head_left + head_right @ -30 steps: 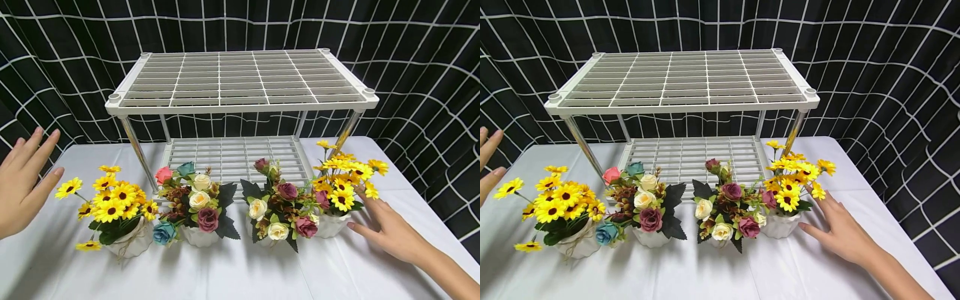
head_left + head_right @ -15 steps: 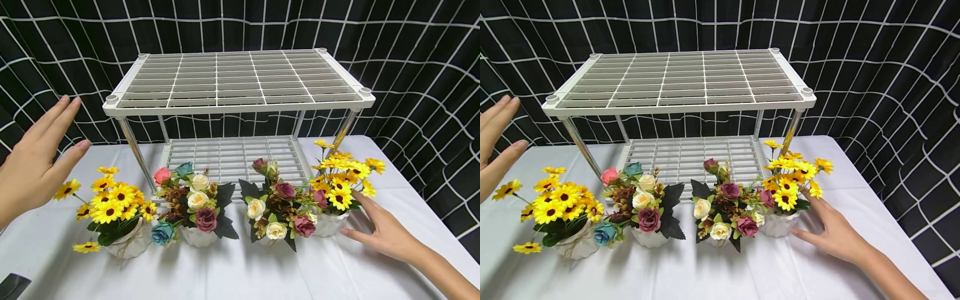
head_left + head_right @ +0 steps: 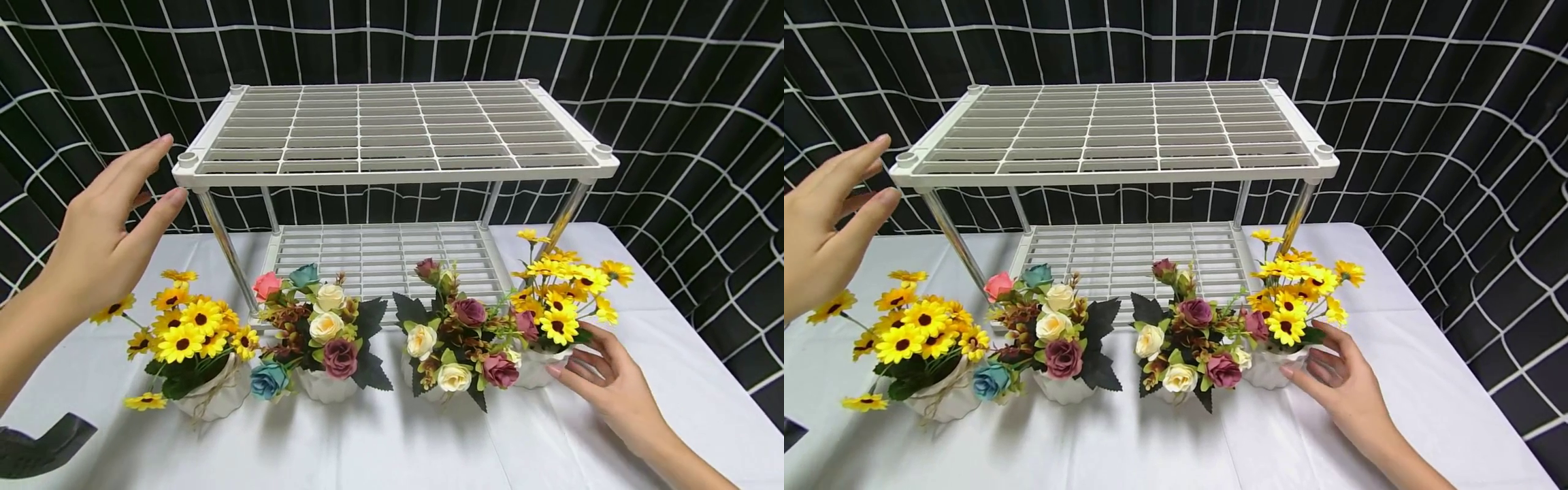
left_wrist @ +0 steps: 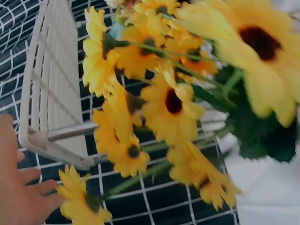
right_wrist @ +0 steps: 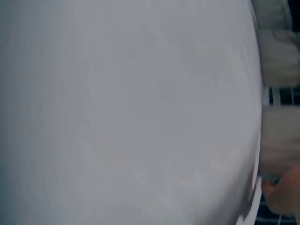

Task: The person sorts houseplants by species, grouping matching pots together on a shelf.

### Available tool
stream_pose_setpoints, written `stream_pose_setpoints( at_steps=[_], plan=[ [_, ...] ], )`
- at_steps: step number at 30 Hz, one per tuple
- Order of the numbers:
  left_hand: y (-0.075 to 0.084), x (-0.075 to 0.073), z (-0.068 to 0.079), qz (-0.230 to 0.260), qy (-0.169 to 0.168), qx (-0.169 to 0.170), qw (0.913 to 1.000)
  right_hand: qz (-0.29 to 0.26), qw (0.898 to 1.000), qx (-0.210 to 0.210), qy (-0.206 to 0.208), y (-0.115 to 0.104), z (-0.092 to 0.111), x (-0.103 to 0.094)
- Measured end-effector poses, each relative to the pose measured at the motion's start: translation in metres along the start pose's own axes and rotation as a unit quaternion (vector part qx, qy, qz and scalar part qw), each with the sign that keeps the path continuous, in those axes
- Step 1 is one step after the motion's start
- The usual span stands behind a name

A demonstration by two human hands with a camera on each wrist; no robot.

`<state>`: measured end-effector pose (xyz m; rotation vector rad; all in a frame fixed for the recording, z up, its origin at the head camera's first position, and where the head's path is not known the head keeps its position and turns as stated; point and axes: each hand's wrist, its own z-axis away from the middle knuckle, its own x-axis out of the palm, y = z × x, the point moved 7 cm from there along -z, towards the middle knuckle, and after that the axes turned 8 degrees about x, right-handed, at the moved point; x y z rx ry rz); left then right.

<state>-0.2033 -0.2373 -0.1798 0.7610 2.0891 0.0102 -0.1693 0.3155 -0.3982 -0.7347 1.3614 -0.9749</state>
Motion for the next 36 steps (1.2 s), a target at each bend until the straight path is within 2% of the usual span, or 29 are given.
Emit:
stream_pose_setpoints(
  at_steps=[6, 8, 13, 20, 25, 29, 36],
  plan=[
    [0.002, 0.005, -0.008, 0.045, 0.002, -0.019, 0.9988, -0.115, 0.991, 0.049, 0.051, 0.002, 0.018, 0.015],
    [0.001, 0.006, -0.009, 0.057, 0.003, -0.028, 0.998, -0.143, 0.987, 0.048, 0.063, 0.001, 0.02, 0.018],
    [-0.001, 0.009, -0.014, 0.097, 0.01, -0.054, 0.9937, -0.161, 0.983, 0.031, 0.086, -0.001, 0.02, 0.024],
    [-0.006, 0.015, -0.023, 0.201, 0.041, -0.108, 0.9728, -0.157, 0.982, 0.022, 0.099, -0.001, 0.019, 0.031],
    [-0.01, 0.016, -0.025, 0.238, 0.067, -0.133, 0.9599, -0.172, 0.978, 0.048, 0.106, 0.0, 0.018, 0.032],
    [-0.011, 0.015, -0.025, 0.23, 0.067, -0.134, 0.9615, -0.18, 0.976, 0.061, 0.103, -0.002, 0.015, 0.033],
    [-0.008, 0.015, -0.027, 0.223, 0.055, -0.12, 0.9657, -0.185, 0.978, 0.034, 0.088, -0.01, 0.012, 0.034]
  ],
)
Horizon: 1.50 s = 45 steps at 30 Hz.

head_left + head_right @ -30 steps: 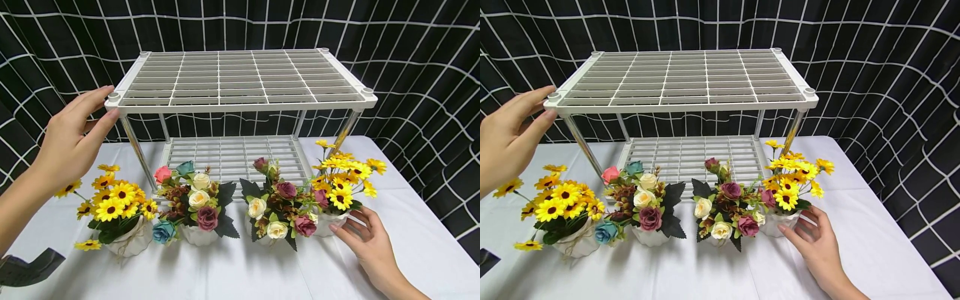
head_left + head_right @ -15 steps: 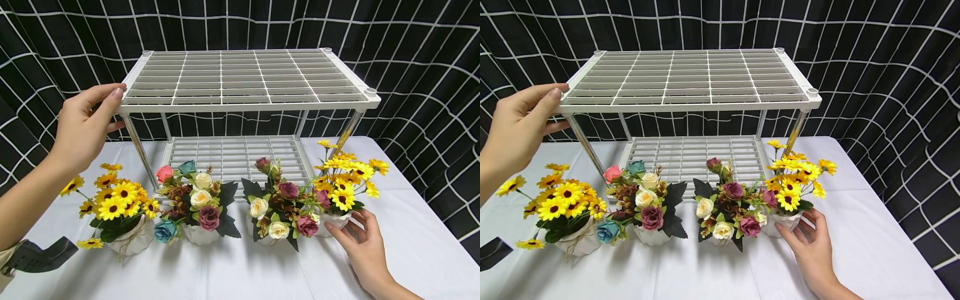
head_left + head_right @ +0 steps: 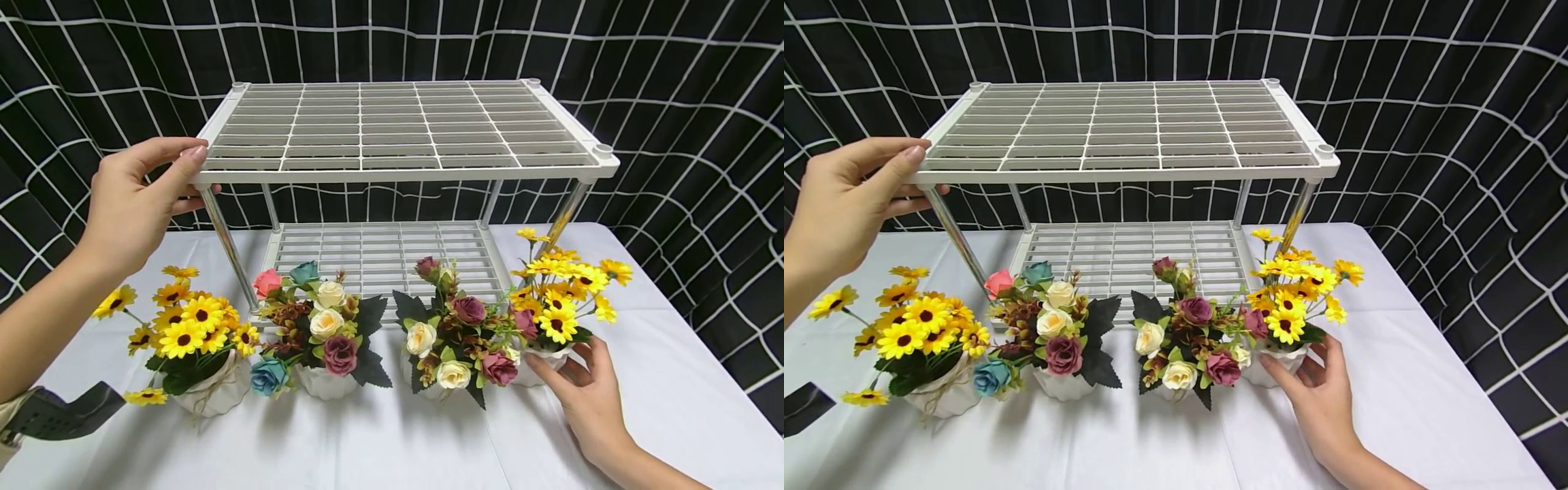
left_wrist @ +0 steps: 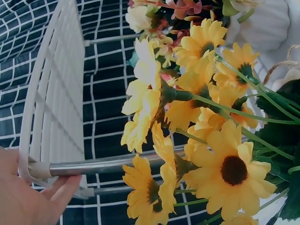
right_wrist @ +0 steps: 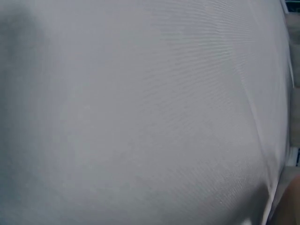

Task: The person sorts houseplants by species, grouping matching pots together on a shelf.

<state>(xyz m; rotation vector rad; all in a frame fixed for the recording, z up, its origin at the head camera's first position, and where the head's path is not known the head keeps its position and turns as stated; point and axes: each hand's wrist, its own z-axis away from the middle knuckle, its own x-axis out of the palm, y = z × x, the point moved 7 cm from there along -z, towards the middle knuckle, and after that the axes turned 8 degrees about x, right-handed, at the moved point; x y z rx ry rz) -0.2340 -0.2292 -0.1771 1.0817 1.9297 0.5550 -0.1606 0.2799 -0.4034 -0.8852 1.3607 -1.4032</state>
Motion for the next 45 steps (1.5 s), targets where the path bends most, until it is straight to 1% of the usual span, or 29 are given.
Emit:
stream_pose_setpoints(
  at_steps=[4, 8, 11, 15, 18, 20, 25, 31, 37, 38, 40, 45],
  plan=[
    [0.001, 0.001, 0.0, -0.011, -0.003, -0.002, 0.9999, 0.006, 1.0, -0.015, -0.004, -0.002, -0.003, 0.002],
    [0.004, 0.002, 0.002, -0.042, -0.003, -0.001, 0.9991, 0.013, 1.0, -0.019, -0.013, -0.002, -0.005, 0.002],
    [0.007, 0.001, 0.003, -0.062, 0.0, 0.011, 0.998, 0.005, 1.0, -0.017, -0.024, -0.002, -0.008, 0.002],
    [0.008, 0.0, 0.002, -0.076, 0.003, 0.025, 0.9968, -0.003, 0.999, -0.031, -0.043, -0.006, -0.012, 0.005],
    [0.008, 0.0, 0.003, -0.075, 0.003, 0.028, 0.9968, -0.008, 0.998, -0.038, -0.049, -0.008, -0.014, 0.005],
    [0.008, 0.0, 0.003, -0.074, 0.004, 0.029, 0.9969, -0.01, 0.998, -0.035, -0.049, -0.008, -0.014, 0.004],
    [0.008, 0.0, 0.003, -0.066, 0.004, 0.031, 0.9974, 0.0, 0.999, -0.017, -0.039, -0.01, -0.015, 0.001],
    [0.007, 0.001, 0.003, -0.058, 0.006, 0.028, 0.9979, 0.021, 0.999, 0.0, -0.027, -0.012, -0.016, -0.005],
    [0.008, 0.002, 0.003, -0.052, 0.006, 0.03, 0.9982, 0.067, 0.998, 0.007, -0.009, -0.014, -0.014, -0.015],
    [0.008, 0.002, 0.003, -0.053, 0.007, 0.029, 0.9982, 0.079, 0.997, 0.006, -0.005, -0.015, -0.014, -0.017],
    [0.008, 0.002, 0.003, -0.052, 0.007, 0.03, 0.9982, 0.083, 0.997, 0.005, -0.004, -0.017, -0.013, -0.02],
    [0.008, 0.001, 0.003, -0.052, 0.007, 0.034, 0.998, 0.088, 0.996, -0.017, -0.009, -0.027, -0.01, -0.025]
  ],
)
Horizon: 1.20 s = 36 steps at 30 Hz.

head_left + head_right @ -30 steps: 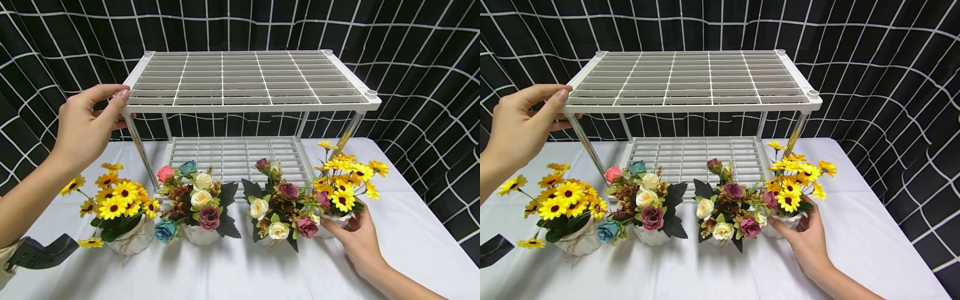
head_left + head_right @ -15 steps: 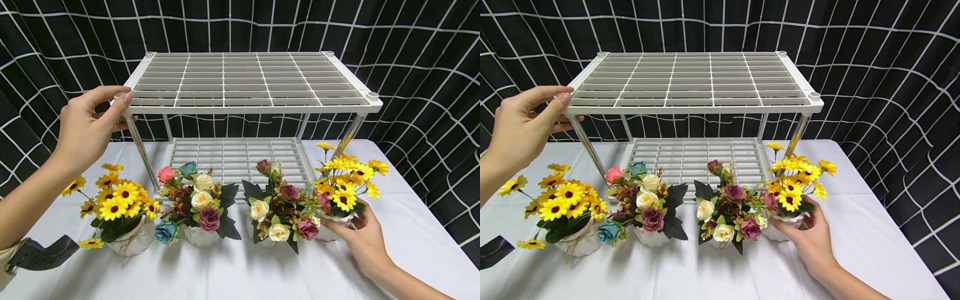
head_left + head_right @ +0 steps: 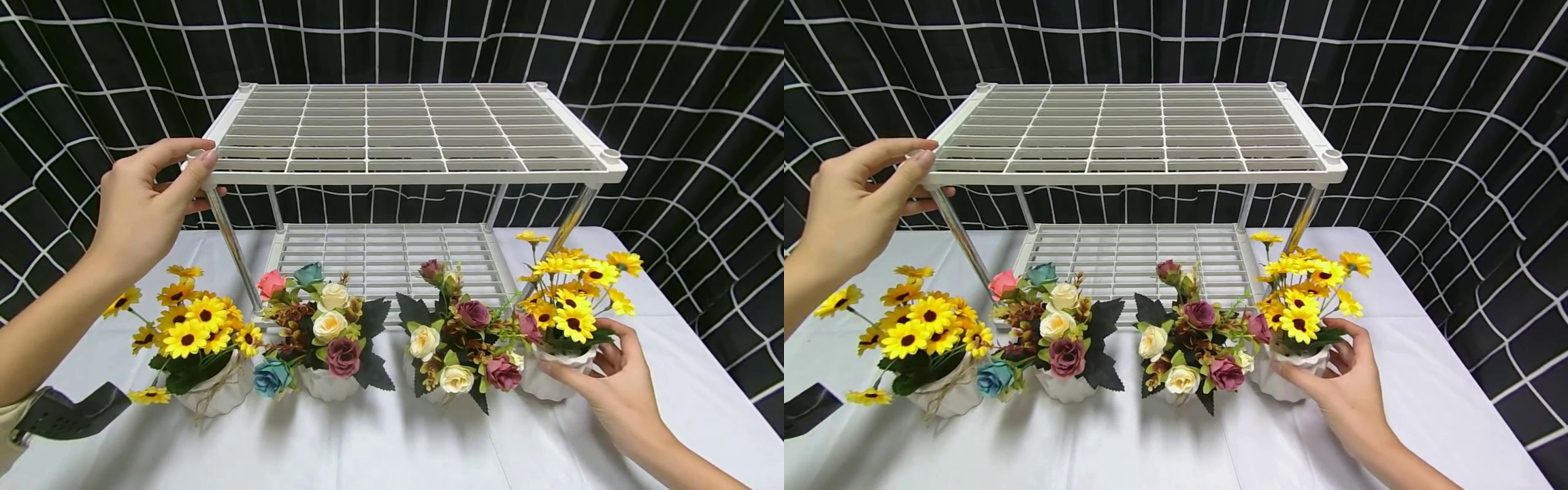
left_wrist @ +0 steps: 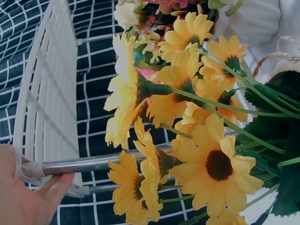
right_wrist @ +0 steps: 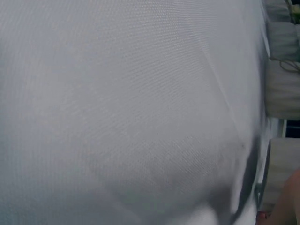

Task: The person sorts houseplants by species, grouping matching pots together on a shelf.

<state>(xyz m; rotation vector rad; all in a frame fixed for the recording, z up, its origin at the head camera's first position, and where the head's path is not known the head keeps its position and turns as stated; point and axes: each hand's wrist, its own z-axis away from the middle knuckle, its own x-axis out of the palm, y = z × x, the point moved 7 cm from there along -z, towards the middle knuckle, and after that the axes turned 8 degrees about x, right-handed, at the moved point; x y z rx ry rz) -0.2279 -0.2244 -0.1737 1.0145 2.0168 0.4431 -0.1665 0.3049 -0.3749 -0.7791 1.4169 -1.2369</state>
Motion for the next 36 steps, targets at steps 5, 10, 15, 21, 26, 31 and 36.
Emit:
stream_pose_setpoints(
  at_steps=[5, 10, 15, 21, 26, 31, 36],
  plan=[
    [0.0, 0.0, 0.0, -0.003, 0.002, -0.006, 1.0, 0.03, 0.999, -0.01, 0.005, -0.009, 0.002, -0.007],
    [0.0, 0.001, 0.001, 0.0, 0.002, -0.007, 1.0, 0.007, 1.0, -0.014, 0.012, -0.017, 0.007, -0.014],
    [0.0, 0.0, 0.001, -0.001, 0.003, -0.007, 1.0, -0.056, 0.998, -0.026, 0.004, -0.027, 0.013, -0.018],
    [-0.001, 0.0, 0.001, -0.001, 0.001, -0.008, 1.0, -0.109, 0.993, -0.037, -0.003, -0.038, 0.02, -0.023],
    [-0.001, 0.001, 0.001, -0.002, 0.001, -0.007, 1.0, -0.136, 0.988, -0.069, -0.011, -0.052, 0.022, -0.027],
    [-0.001, 0.0, 0.001, -0.004, 0.002, -0.008, 1.0, -0.152, 0.984, -0.092, -0.008, -0.063, 0.021, -0.032],
    [-0.001, 0.001, 0.002, -0.005, 0.003, -0.009, 0.9999, -0.189, 0.975, -0.119, -0.016, -0.076, 0.02, -0.038]
  ],
)
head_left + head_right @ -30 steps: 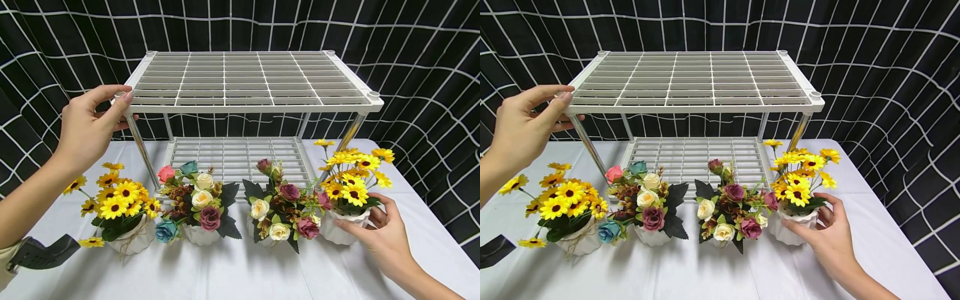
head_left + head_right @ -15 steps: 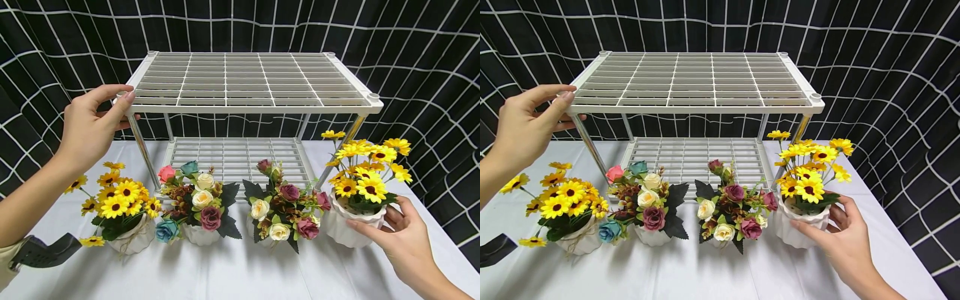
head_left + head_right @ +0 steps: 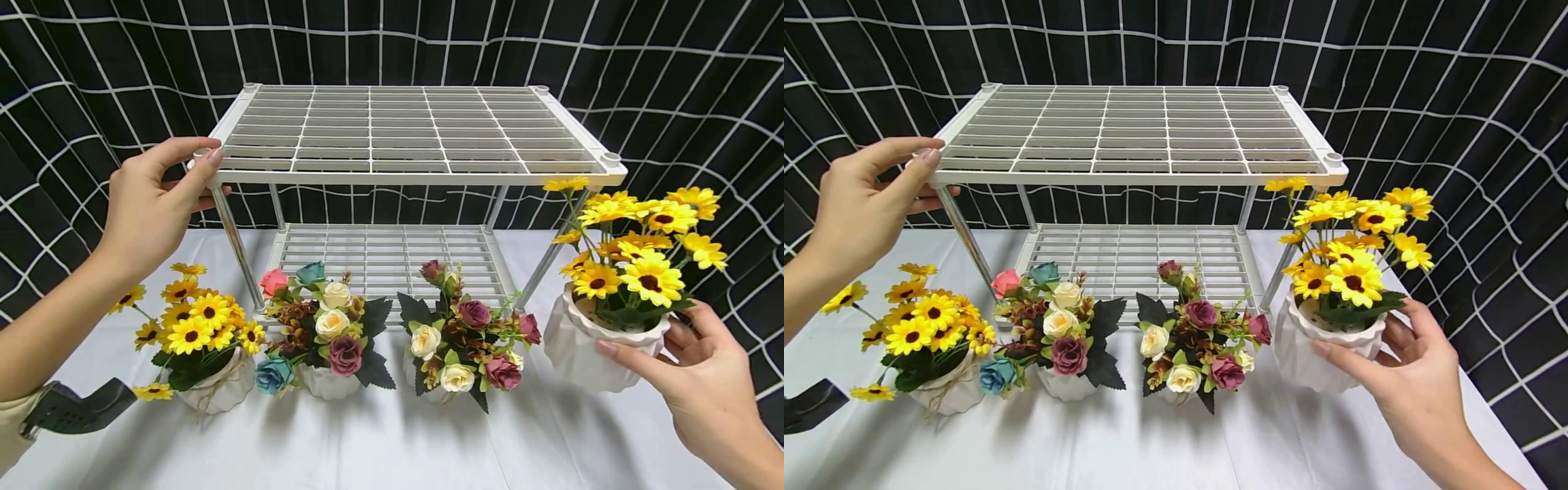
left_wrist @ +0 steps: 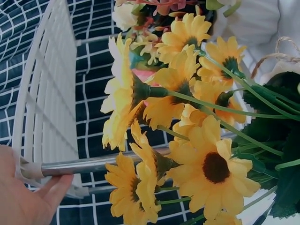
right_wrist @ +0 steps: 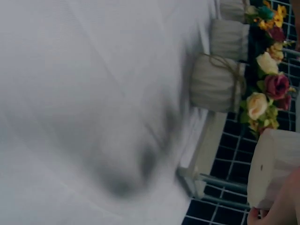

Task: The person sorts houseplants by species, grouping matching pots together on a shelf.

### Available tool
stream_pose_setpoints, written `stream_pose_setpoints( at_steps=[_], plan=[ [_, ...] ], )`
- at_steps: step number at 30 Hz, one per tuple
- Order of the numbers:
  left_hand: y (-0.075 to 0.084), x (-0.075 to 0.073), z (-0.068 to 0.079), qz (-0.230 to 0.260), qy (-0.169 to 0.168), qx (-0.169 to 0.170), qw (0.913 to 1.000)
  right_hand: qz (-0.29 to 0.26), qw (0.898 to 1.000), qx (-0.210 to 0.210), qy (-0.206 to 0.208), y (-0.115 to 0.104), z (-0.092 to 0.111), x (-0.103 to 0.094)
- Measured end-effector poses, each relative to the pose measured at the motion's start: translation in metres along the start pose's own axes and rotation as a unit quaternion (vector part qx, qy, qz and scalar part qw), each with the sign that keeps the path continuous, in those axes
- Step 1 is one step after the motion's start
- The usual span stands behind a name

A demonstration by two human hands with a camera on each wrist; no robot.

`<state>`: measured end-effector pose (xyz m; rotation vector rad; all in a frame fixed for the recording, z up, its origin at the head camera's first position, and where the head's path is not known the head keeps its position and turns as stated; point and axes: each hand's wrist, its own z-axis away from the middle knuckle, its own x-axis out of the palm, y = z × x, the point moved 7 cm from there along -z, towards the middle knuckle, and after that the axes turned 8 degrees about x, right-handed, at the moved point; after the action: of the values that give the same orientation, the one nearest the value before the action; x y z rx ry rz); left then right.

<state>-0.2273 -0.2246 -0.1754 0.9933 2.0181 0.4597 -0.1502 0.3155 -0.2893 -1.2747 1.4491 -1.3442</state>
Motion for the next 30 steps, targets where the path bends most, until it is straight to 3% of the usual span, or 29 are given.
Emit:
stream_pose_setpoints(
  at_steps=[10, 17, 22, 30],
  plan=[
    [0.001, 0.0, 0.0, -0.013, -0.009, -0.002, 0.9999, -0.022, 0.999, -0.047, 0.012, -0.029, -0.006, -0.002],
    [0.001, 0.002, 0.0, -0.012, -0.018, 0.0, 0.9998, 0.035, 0.997, -0.06, 0.026, -0.051, -0.014, -0.008],
    [0.002, 0.002, 0.0, -0.024, -0.016, 0.001, 0.9996, 0.058, 0.995, -0.082, 0.012, -0.063, -0.026, -0.013],
    [0.002, 0.002, -0.001, -0.014, -0.013, 0.008, 0.9998, 0.045, 0.996, -0.083, 0.006, -0.093, -0.047, -0.002]
  ],
)
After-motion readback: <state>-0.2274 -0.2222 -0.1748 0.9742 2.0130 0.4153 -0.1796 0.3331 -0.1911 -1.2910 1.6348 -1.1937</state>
